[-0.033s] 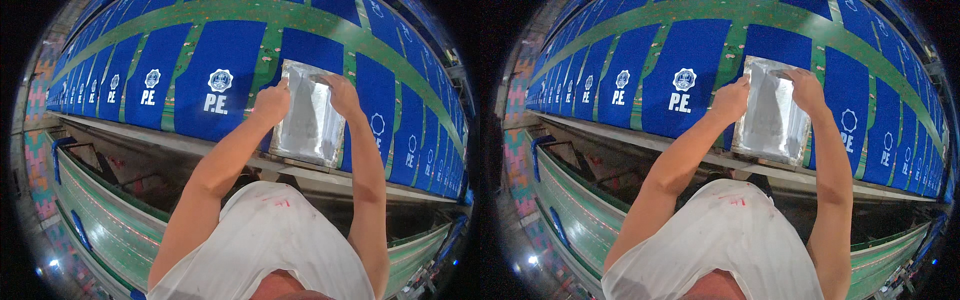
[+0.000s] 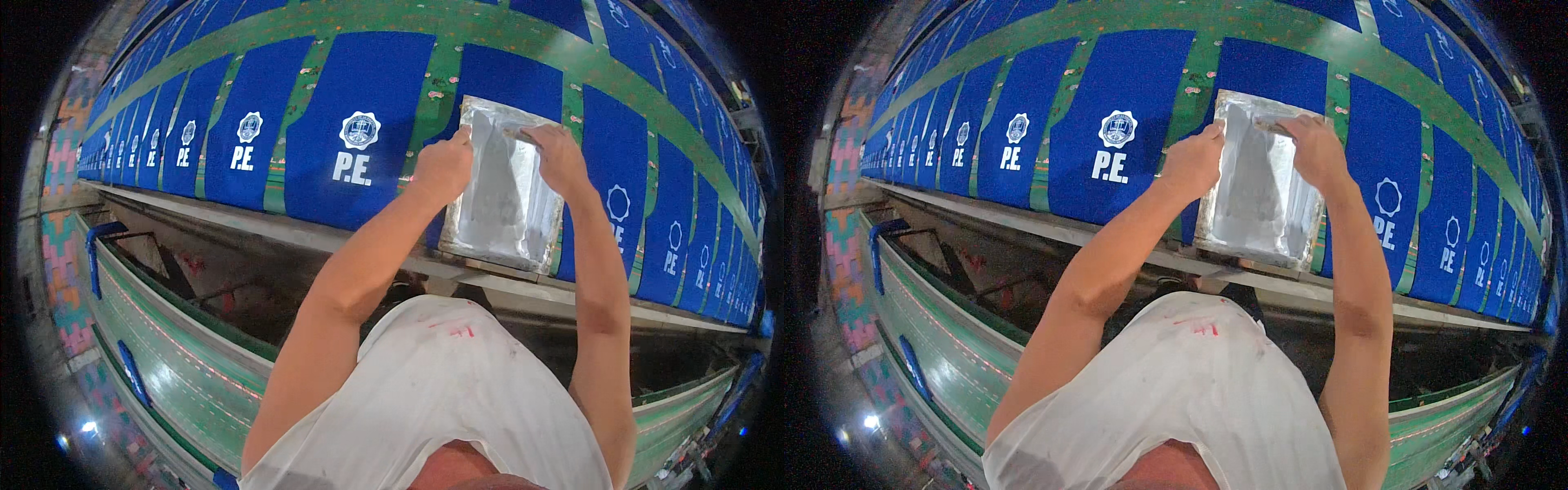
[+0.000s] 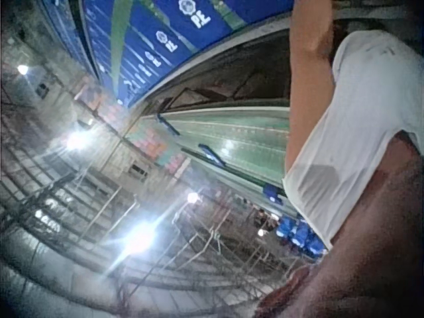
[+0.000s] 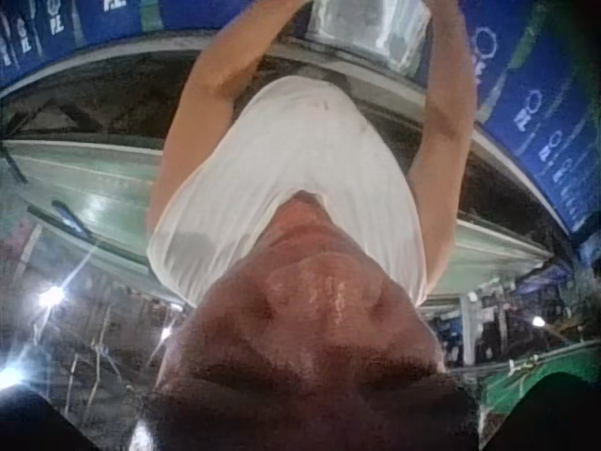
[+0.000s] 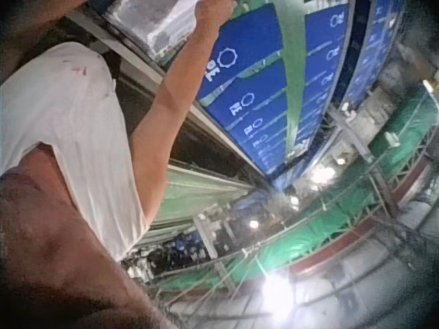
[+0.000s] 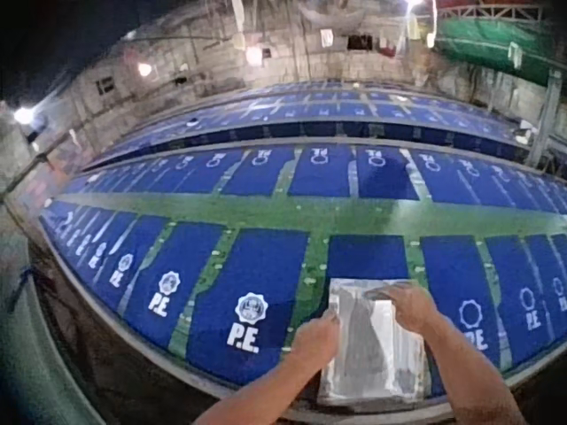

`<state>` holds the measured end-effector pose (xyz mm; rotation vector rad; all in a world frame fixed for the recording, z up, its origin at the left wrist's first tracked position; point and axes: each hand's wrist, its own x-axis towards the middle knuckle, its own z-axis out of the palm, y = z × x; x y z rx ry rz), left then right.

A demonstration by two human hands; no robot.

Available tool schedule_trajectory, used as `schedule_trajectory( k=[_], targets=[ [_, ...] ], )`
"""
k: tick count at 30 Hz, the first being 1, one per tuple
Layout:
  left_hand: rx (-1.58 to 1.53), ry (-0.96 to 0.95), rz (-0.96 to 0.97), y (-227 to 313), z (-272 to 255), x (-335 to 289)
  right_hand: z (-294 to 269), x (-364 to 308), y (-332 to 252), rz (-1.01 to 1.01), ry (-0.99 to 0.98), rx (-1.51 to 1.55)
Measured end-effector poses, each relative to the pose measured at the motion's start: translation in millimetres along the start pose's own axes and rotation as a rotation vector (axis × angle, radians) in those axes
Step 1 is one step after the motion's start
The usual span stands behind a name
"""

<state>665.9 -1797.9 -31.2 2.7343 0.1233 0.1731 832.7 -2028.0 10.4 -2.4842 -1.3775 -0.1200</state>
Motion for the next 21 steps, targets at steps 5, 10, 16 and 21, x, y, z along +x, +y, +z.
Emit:
schedule_trajectory(
  k=[5, 10, 16, 21],
  targets=[
    [-0.029, -0.036, -0.067, -2, -7, 6, 3, -70, -39, -0.062, 0.003, 0.112],
    [-0.052, -0.046, -0.083, -2, -6, 8, -21, -138, -97, -0.059, -0.213, 0.118],
    [-0.071, 0.013, -0.061, 0, -8, 6, -43, -102, -54, -0.055, -0.407, 0.232],
    [-0.053, 0.035, -0.031, -4, -5, 7, -23, -8, 6, -0.059, -0.188, 0.106]
  ],
)
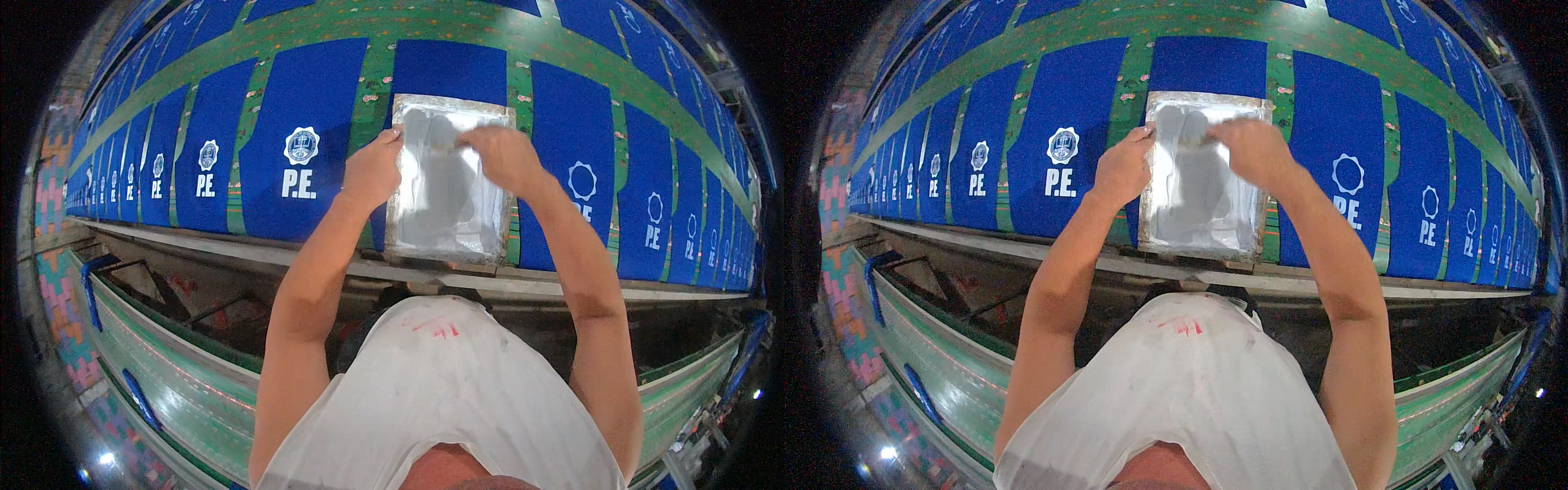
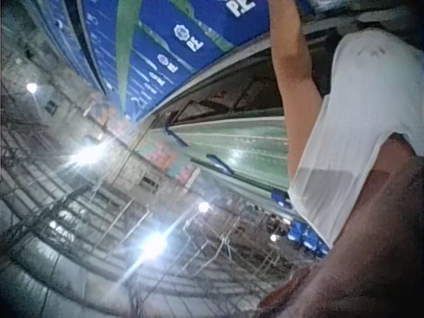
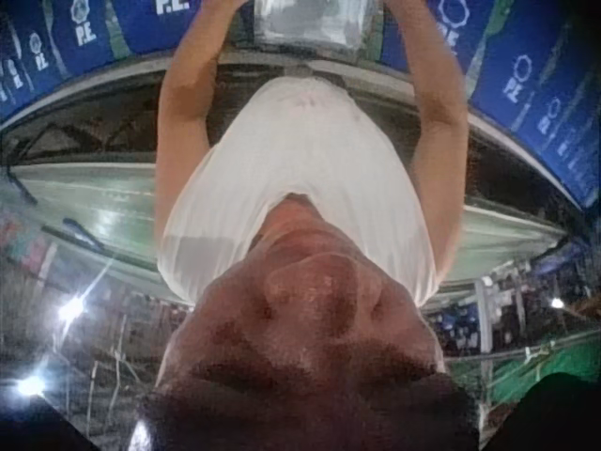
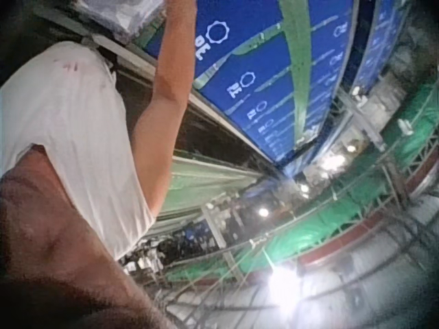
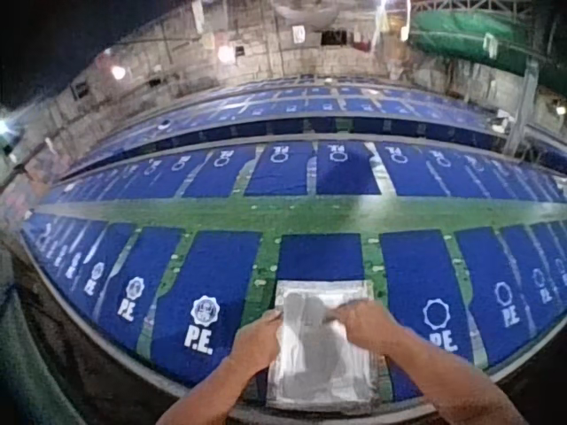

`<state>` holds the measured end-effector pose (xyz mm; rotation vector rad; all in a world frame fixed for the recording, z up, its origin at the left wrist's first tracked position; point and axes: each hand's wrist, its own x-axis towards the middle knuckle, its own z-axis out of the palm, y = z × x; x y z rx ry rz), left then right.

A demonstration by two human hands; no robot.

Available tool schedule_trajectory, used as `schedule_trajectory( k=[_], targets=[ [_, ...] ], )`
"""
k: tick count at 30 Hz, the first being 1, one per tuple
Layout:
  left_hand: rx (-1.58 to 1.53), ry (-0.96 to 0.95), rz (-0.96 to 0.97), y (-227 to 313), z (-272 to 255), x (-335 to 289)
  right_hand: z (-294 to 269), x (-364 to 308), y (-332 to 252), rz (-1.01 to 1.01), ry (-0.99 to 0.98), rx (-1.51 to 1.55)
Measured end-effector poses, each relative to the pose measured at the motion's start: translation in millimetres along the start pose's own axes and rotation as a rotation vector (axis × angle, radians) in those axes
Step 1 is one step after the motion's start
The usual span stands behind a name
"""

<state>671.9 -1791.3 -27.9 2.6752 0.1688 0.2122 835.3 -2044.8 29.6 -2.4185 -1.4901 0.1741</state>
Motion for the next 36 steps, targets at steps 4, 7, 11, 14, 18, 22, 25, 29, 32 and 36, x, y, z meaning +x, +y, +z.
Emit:
schedule_trajectory(
  k=[4, 7, 11, 14, 18, 22, 25, 29, 32, 36],
  targets=[
    [0.031, -0.028, -0.029, 8, -5, 2, 22, 17, 18, -0.009, 0.190, -0.089],
    [0.029, -0.025, -0.038, 9, -4, 1, 36, -11, 4, -0.035, 0.128, -0.069],
    [0.021, -0.035, -0.052, 9, -5, 2, 38, -81, -51, -0.093, 0.126, -0.024],
    [0.039, -0.046, -0.065, 7, -3, 5, 35, -118, -81, -0.152, 0.085, 0.025],
    [-0.003, -0.030, -0.032, 5, -2, 7, 25, -129, -85, -0.241, 0.006, 0.074],
    [0.016, -0.024, -0.045, 8, -4, 5, 1, -87, -49, -0.157, -0.142, 0.164],
    [0.026, -0.016, -0.048, 5, -1, 4, -2, -37, -19, -0.051, -0.130, 0.103],
    [0.045, 0.010, 0.009, 3, 0, 6, 14, 14, 24, 0.036, 0.092, 0.016],
    [0.025, 0.004, 0.000, -1, 0, 2, 5, 38, 23, 0.110, 0.152, 0.037],
    [0.005, -0.049, -0.025, 8, -8, 6, 7, 35, 29, 0.054, 0.147, 0.040]
  ],
)
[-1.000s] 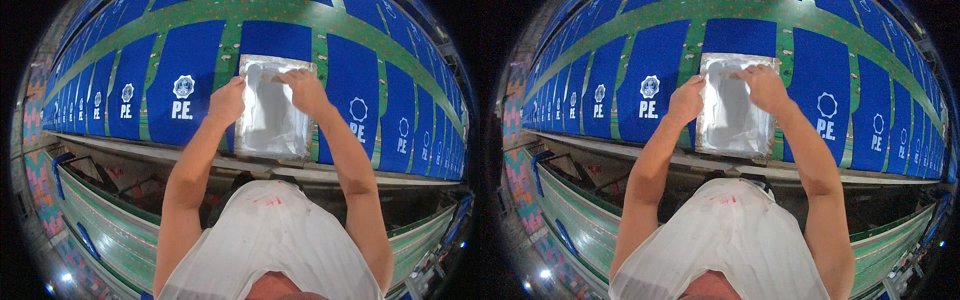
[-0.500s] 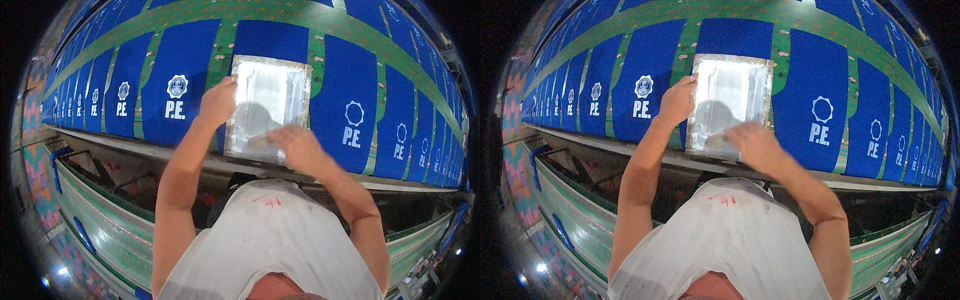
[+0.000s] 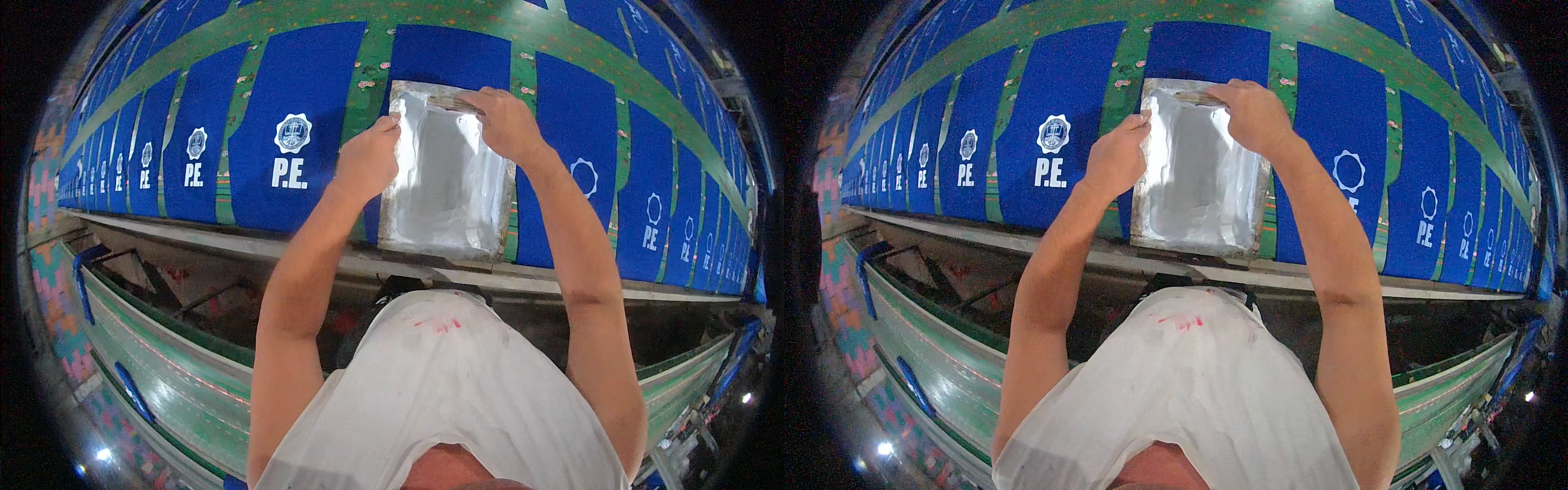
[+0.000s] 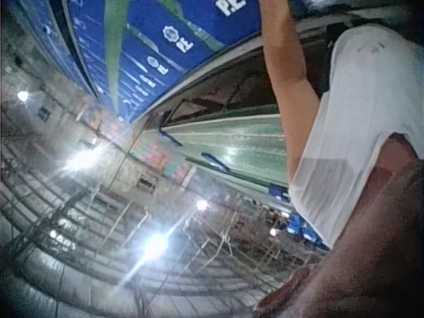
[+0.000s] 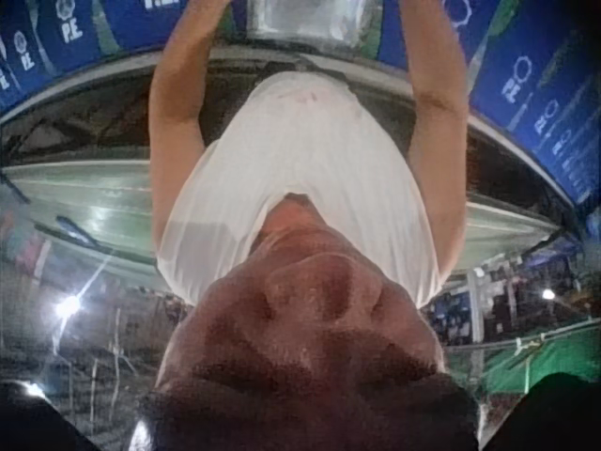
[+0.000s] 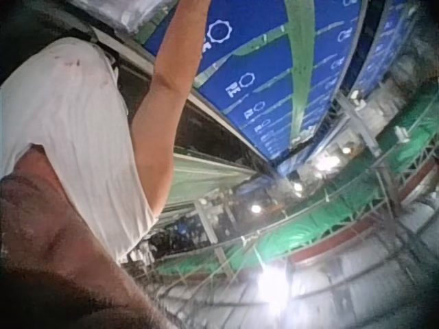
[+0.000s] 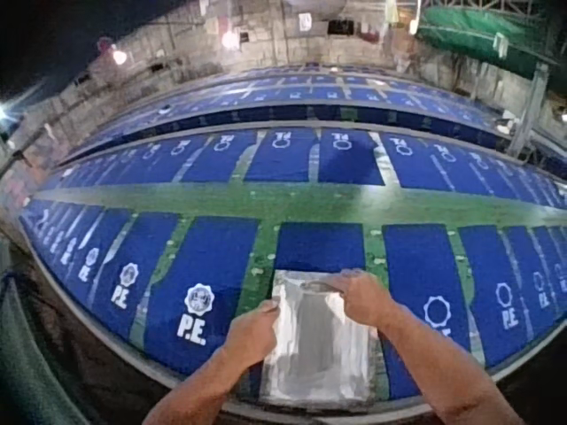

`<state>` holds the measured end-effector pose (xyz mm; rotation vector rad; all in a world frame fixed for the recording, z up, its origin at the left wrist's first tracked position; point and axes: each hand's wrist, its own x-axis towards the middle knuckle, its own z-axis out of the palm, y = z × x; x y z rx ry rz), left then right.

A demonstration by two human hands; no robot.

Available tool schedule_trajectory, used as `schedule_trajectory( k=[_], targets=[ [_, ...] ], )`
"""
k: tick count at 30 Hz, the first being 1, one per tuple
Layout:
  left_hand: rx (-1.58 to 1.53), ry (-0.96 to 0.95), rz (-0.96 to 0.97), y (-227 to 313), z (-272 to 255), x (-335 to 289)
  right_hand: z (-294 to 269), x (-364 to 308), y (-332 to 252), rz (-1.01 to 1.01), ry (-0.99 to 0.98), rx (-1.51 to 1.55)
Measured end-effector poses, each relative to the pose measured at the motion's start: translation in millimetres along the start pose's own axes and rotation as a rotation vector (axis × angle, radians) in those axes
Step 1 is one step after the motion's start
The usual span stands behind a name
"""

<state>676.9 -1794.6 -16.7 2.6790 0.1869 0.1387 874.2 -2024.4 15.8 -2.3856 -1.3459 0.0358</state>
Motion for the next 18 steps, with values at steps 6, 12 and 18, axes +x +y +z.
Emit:
schedule_trajectory(
  k=[6, 12, 18],
  targets=[
    [-0.392, 0.301, 0.005, -30, 37, -17, 2, -40, -38, 0.001, 0.013, 0.022],
    [-0.708, 0.419, -0.100, -11, 66, -68, 12, -106, -94, -0.003, -0.009, 0.004],
    [-0.669, 0.436, -0.129, -1, 80, -77, 17, -162, -151, 0.072, -0.044, 0.069]
  ],
)
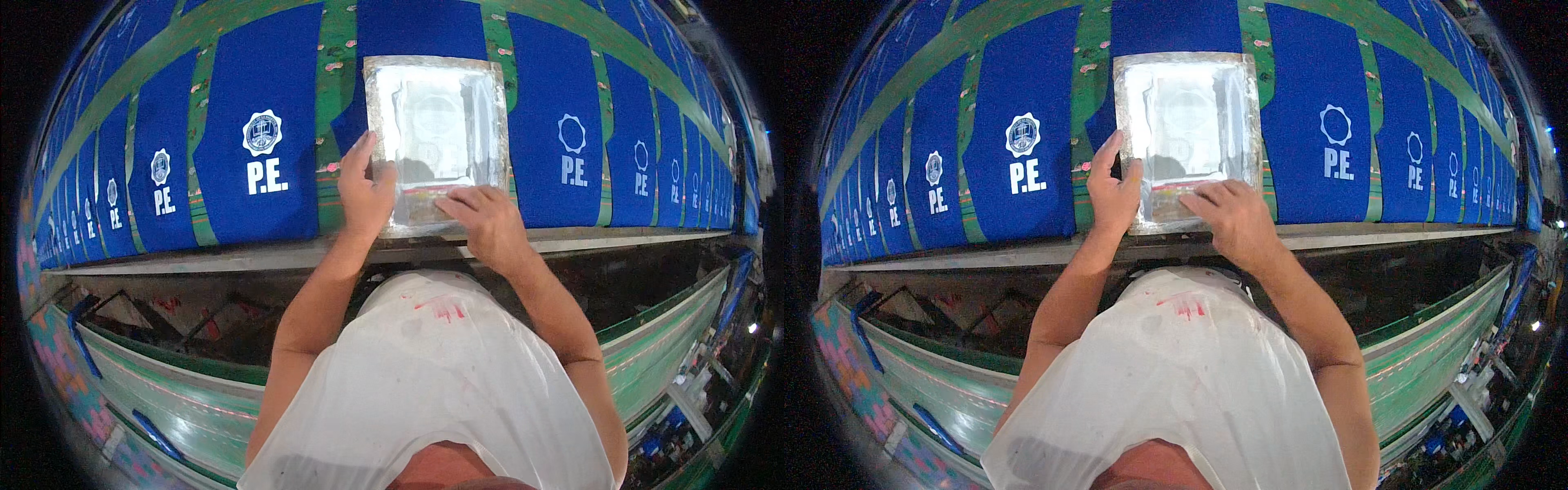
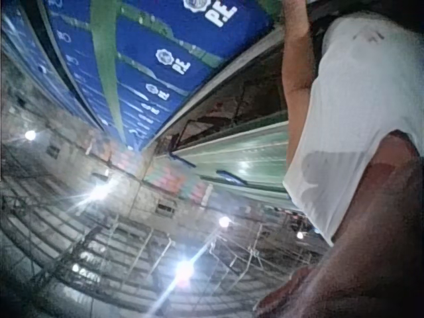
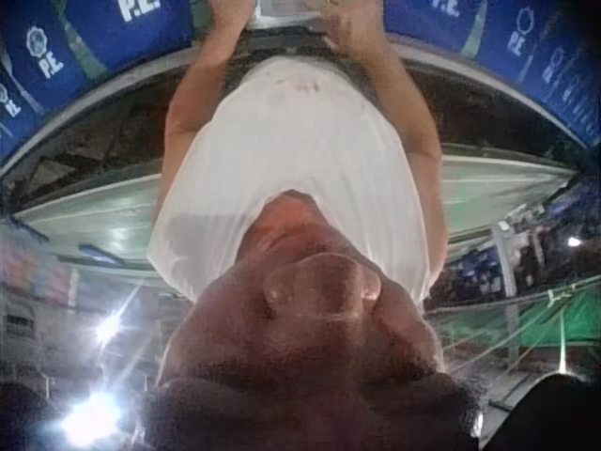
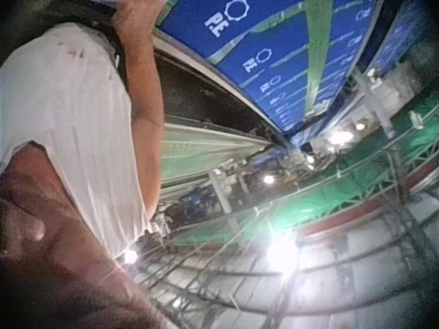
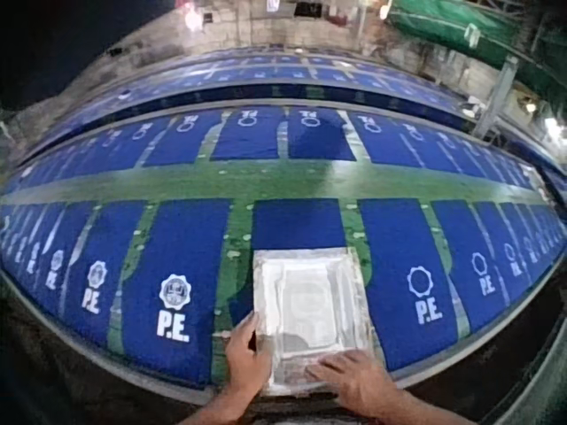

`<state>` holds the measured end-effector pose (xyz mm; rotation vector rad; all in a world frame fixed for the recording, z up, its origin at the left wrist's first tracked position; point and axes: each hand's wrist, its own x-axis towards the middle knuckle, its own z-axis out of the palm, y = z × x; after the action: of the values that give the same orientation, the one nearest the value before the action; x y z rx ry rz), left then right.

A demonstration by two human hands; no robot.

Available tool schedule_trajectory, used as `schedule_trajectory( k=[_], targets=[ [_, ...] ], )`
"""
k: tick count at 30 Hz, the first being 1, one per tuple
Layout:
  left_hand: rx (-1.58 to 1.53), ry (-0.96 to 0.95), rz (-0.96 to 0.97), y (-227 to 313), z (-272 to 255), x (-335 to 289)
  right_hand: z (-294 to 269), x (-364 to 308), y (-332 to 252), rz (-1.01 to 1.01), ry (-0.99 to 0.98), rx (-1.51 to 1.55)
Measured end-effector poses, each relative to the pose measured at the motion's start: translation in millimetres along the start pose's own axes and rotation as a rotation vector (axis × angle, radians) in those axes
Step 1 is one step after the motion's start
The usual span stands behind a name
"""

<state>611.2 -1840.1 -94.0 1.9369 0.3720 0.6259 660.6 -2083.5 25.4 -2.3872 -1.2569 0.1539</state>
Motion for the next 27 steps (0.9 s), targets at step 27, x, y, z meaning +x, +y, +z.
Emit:
schedule_trajectory(
  k=[27],
  targets=[
    [0.018, 0.076, 0.414, 25, -10, -10, 23, -82, 61, 0.678, 0.416, 0.674]
  ],
)
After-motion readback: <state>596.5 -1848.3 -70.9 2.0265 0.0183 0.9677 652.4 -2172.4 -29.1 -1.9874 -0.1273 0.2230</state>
